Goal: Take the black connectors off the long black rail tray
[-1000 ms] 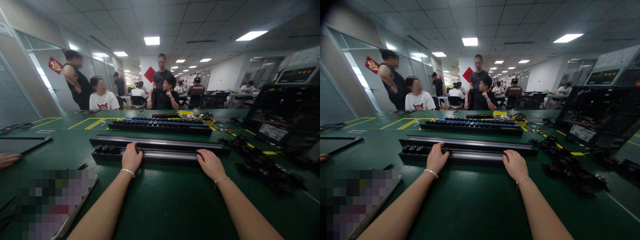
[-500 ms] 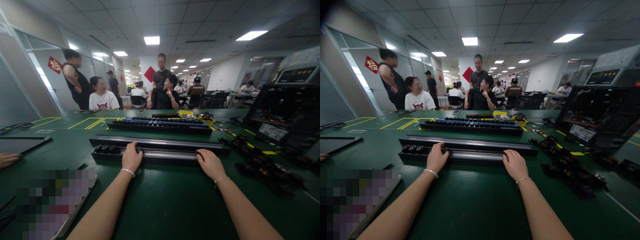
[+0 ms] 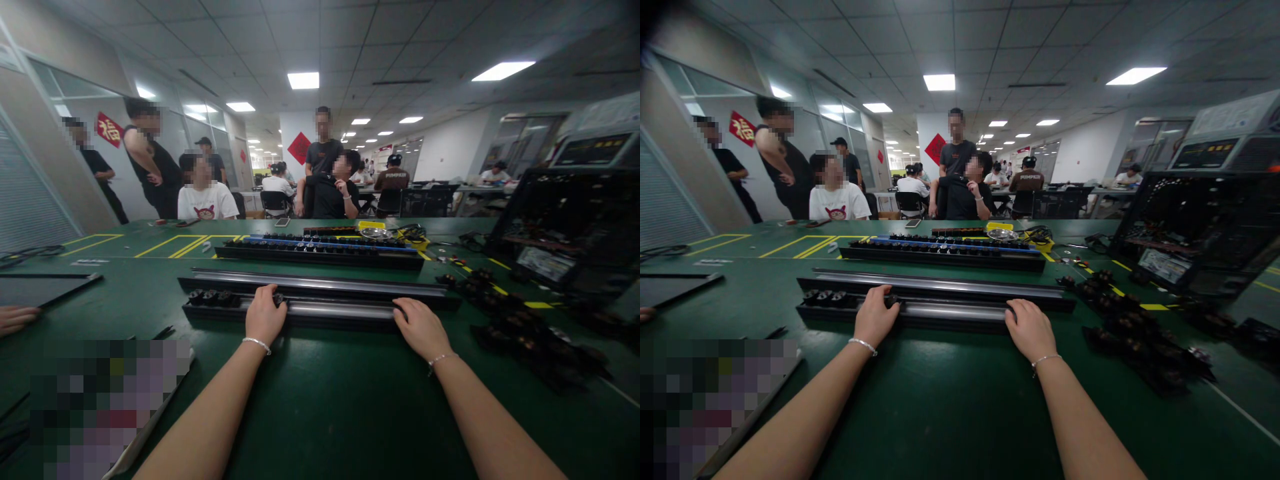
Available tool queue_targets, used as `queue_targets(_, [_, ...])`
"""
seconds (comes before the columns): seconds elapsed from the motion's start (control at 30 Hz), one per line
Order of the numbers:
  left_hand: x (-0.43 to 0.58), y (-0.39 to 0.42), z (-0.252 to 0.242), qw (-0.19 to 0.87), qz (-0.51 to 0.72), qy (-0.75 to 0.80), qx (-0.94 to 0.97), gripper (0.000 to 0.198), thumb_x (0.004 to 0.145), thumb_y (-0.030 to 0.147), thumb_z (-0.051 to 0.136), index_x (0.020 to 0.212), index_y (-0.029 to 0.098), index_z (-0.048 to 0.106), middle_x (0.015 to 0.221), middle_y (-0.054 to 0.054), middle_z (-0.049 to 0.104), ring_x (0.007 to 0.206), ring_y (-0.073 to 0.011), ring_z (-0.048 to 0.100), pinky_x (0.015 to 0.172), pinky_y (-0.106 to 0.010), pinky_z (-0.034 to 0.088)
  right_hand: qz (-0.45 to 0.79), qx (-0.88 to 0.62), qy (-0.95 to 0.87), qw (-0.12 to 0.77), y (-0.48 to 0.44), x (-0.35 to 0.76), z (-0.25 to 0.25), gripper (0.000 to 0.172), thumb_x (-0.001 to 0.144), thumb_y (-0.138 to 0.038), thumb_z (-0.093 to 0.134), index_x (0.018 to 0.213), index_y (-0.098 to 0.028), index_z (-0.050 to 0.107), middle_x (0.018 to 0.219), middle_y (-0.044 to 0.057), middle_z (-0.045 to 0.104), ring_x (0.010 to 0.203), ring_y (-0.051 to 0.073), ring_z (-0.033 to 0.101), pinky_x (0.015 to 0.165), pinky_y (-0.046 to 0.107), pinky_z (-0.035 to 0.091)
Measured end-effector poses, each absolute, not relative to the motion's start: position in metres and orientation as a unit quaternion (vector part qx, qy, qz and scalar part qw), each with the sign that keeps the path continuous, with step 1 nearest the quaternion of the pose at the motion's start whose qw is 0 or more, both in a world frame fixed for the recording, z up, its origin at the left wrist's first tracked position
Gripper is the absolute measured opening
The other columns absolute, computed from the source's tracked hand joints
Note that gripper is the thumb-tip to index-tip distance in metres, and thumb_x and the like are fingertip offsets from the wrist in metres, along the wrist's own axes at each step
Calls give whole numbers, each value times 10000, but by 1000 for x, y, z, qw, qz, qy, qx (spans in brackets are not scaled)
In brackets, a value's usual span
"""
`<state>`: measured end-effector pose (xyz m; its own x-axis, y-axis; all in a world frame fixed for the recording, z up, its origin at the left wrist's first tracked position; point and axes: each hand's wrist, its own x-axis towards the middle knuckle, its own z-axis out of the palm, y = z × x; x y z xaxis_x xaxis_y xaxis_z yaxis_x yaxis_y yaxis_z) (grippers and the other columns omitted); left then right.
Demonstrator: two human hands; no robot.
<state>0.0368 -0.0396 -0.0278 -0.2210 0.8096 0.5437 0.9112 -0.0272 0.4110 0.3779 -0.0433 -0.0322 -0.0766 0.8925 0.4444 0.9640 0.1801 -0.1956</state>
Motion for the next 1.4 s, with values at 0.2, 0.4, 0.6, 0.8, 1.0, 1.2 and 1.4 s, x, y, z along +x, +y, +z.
queue_targets(0.2, [40, -41, -28, 67, -357, -692, -624, 359, 755, 242, 527, 1112, 204, 505, 1105, -73, 559, 1042, -218, 554, 894, -335, 454, -81, -629, -730, 255, -42, 379, -35, 372, 853, -310, 365, 1086, -169, 619, 1148, 85, 616, 1097, 220, 521, 944, 379, 403])
queue_targets(0.4, [41, -41, -28, 70, -359, -685, -630, 344, 761, 256, 522, 1102, 209, 509, 1102, -64, 567, 1032, -211, 561, 881, -319, 460, -76, -638, -727, 242, -43, 378, -33, 391, 866, -319, 341, 1096, -158, 613, 1162, 81, 608, 1112, 223, 510, 952, 373, 393])
queue_targets(0.6, [43, -42, -27, 94, -310, -703, -633, 363, 775, 324, 501, 1110, 184, 511, 1091, -87, 578, 1030, -232, 555, 873, -347, 444, -70, -639, -727, 239, -44, 377, -31, 395, 868, -319, 340, 1101, -150, 610, 1160, 89, 608, 1109, 225, 512, 947, 379, 398])
queue_targets(0.8, [47, -45, -24, 80, -254, -741, -617, 313, 778, 373, 464, 1010, 181, 550, 995, -82, 606, 987, -260, 566, 879, -416, 408, -72, -639, -726, 244, -45, 376, -31, 389, 864, -312, 349, 1100, -153, 614, 1153, 94, 613, 1105, 224, 517, 951, 379, 397])
queue_targets(1.0, [46, -45, -20, 63, -248, -742, -620, 290, 773, 321, 450, 1002, 183, 563, 1009, -75, 612, 987, -244, 564, 882, -395, 402, -86, -633, -731, 241, -44, 377, -31, 390, 868, -307, 346, 1096, -137, 615, 1145, 97, 615, 1090, 220, 526, 955, 371, 398])
queue_targets(1.2, [47, -45, -21, 58, -256, -732, -629, 310, 779, 328, 450, 1028, 190, 573, 1011, -63, 622, 981, -239, 573, 874, -384, 412, -87, -637, -729, 234, -45, 376, -30, 396, 872, -307, 338, 1101, -138, 614, 1146, 96, 615, 1095, 223, 523, 958, 374, 398])
queue_targets(1.4, [48, -46, -21, 59, -260, -726, -634, 315, 782, 332, 460, 1035, 188, 581, 1015, -61, 628, 974, -232, 582, 872, -370, 418, -74, -645, -725, 231, -46, 374, -28, 404, 873, -313, 337, 1111, -135, 610, 1157, 93, 610, 1109, 226, 513, 966, 377, 391])
